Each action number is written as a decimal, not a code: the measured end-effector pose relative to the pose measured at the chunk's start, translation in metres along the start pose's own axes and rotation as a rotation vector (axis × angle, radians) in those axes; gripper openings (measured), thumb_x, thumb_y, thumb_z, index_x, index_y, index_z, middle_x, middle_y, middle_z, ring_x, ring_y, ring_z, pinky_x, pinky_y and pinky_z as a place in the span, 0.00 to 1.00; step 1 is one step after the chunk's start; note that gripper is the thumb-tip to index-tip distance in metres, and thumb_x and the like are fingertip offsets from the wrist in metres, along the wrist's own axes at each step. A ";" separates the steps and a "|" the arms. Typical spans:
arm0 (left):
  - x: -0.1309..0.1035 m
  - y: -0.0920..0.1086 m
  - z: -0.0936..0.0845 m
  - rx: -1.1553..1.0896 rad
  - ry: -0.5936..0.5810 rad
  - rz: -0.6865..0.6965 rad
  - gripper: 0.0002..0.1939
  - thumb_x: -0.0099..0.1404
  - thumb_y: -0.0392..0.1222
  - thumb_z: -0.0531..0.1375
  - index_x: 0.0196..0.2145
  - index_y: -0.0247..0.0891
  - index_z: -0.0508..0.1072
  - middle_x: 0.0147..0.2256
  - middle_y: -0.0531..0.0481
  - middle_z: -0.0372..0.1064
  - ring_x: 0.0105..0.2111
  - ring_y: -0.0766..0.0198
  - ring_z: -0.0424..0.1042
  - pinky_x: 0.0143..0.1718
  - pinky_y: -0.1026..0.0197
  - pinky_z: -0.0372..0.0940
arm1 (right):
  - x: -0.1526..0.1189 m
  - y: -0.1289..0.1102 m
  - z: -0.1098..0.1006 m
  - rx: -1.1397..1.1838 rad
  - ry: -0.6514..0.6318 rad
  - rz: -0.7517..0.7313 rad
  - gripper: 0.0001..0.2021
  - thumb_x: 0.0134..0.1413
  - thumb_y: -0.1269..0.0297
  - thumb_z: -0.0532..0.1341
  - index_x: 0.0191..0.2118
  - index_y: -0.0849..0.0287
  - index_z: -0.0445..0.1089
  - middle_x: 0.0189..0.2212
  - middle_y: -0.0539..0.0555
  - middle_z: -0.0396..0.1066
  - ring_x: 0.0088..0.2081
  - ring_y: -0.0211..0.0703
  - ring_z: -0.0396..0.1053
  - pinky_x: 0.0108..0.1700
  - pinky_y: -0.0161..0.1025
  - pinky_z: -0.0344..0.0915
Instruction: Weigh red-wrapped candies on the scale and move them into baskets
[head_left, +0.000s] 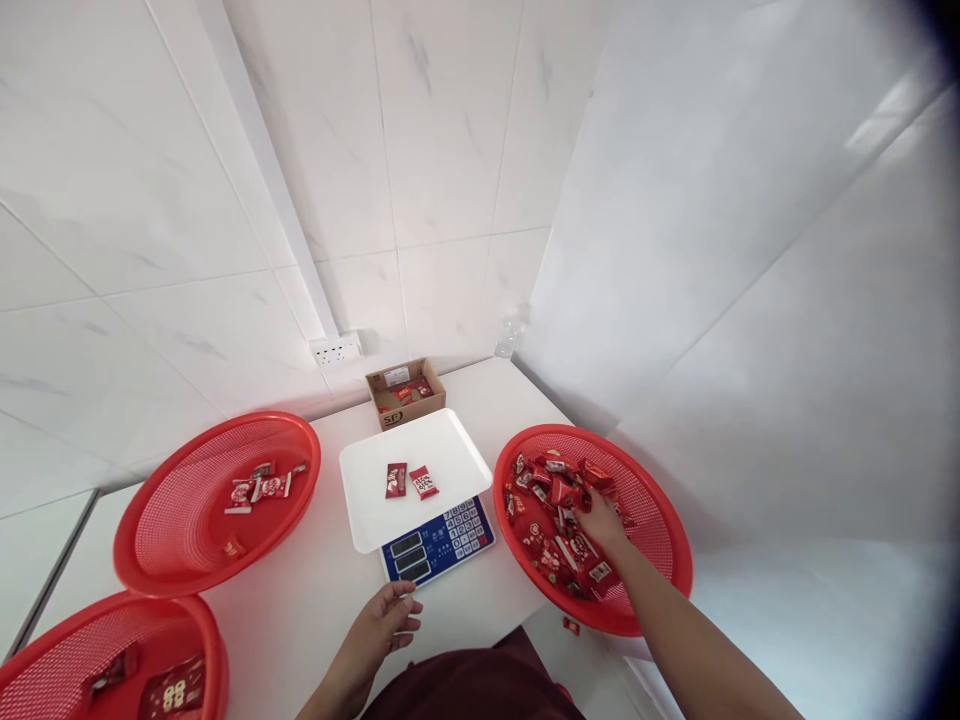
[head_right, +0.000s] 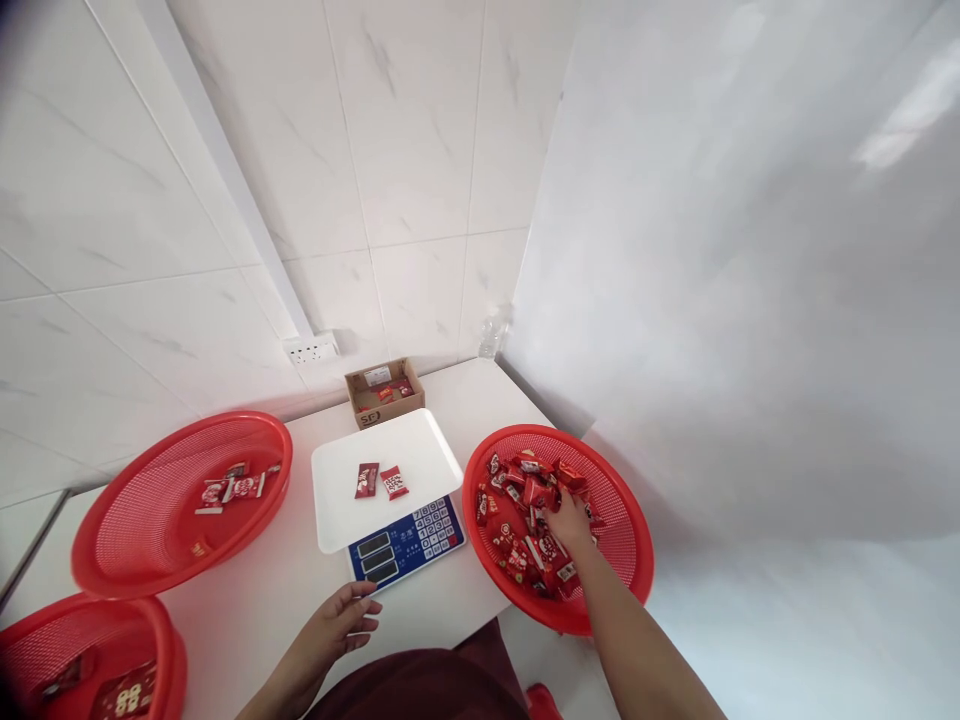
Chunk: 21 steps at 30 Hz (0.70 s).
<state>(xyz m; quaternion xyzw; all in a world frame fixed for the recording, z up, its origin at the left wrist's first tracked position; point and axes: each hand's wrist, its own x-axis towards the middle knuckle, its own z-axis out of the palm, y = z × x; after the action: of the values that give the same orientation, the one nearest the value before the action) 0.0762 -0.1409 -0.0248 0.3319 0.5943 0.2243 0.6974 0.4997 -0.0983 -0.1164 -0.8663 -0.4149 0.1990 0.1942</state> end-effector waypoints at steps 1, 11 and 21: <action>0.000 -0.001 0.000 -0.001 0.012 -0.004 0.30 0.45 0.60 0.63 0.41 0.38 0.70 0.37 0.45 0.70 0.35 0.61 0.69 0.39 0.58 0.62 | 0.005 0.003 0.000 -0.022 -0.007 0.021 0.35 0.42 0.62 0.59 0.59 0.67 0.57 0.58 0.68 0.58 0.60 0.60 0.53 0.59 0.51 0.51; 0.010 -0.007 -0.003 0.009 0.062 -0.025 0.29 0.44 0.59 0.64 0.40 0.38 0.70 0.36 0.46 0.71 0.34 0.60 0.70 0.37 0.58 0.63 | 0.019 0.004 0.014 -0.116 -0.099 0.021 0.40 0.38 0.57 0.63 0.61 0.57 0.54 0.58 0.66 0.57 0.61 0.63 0.51 0.55 0.57 0.52; 0.016 -0.007 0.000 0.007 -0.006 -0.025 0.27 0.47 0.57 0.63 0.41 0.38 0.69 0.38 0.45 0.71 0.36 0.60 0.70 0.38 0.59 0.63 | -0.006 0.028 0.016 0.041 -0.068 0.101 0.13 0.48 0.66 0.51 0.35 0.58 0.71 0.33 0.57 0.75 0.34 0.45 0.73 0.35 0.37 0.64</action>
<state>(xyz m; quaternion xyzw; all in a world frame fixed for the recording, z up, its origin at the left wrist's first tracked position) 0.0789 -0.1344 -0.0410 0.3275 0.5974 0.2123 0.7006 0.5064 -0.1174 -0.1427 -0.8747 -0.3731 0.2464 0.1872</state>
